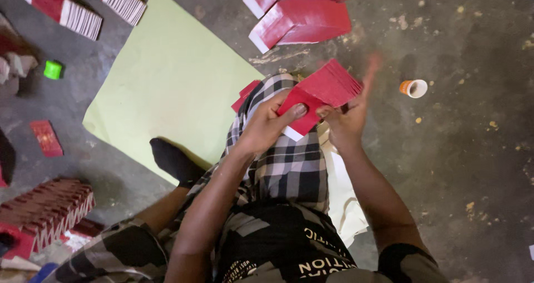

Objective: The person sits on the floor and repeatedly folds small red and white paper packets by hand. They pick up a packet, fold it in half, press the crease, and place it into a growing stack on a light green mat. The process is repeated continuously.

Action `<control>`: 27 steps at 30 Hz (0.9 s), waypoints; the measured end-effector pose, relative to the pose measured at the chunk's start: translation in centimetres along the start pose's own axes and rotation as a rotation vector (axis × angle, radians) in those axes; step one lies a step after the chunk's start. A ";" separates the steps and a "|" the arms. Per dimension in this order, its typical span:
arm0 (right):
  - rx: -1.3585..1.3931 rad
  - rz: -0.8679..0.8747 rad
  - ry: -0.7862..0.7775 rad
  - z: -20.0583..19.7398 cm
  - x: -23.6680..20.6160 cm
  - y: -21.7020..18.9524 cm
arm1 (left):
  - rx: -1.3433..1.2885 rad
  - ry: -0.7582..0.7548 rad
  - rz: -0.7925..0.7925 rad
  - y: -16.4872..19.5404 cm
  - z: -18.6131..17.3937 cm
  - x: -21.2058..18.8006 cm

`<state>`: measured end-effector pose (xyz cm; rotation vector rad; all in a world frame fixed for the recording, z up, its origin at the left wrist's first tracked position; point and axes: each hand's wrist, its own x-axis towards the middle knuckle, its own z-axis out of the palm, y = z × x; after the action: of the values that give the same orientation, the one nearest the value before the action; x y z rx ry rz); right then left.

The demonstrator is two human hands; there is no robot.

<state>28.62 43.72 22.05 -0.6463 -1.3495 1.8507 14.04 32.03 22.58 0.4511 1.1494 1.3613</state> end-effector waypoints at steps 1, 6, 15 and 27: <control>0.080 0.027 -0.001 -0.1 -0.2 0.2 | 0.002 0.002 0.023 0.0 0.0 -0.1; 0.322 0.324 0.103 -1.7 -1.5 2.4 | -0.024 -0.008 0.061 -0.1 -0.3 -0.8; -1.089 -0.502 0.086 -0.9 -1.4 1.4 | 0.101 0.004 -0.049 0.4 -0.2 0.0; -0.304 0.232 0.280 -2.5 -1.3 1.1 | 0.197 -0.023 -0.021 0.0 0.0 3.5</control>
<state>31.01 43.93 20.13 -1.2174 -1.4241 1.6623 13.40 35.25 21.28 0.5929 1.2714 1.2274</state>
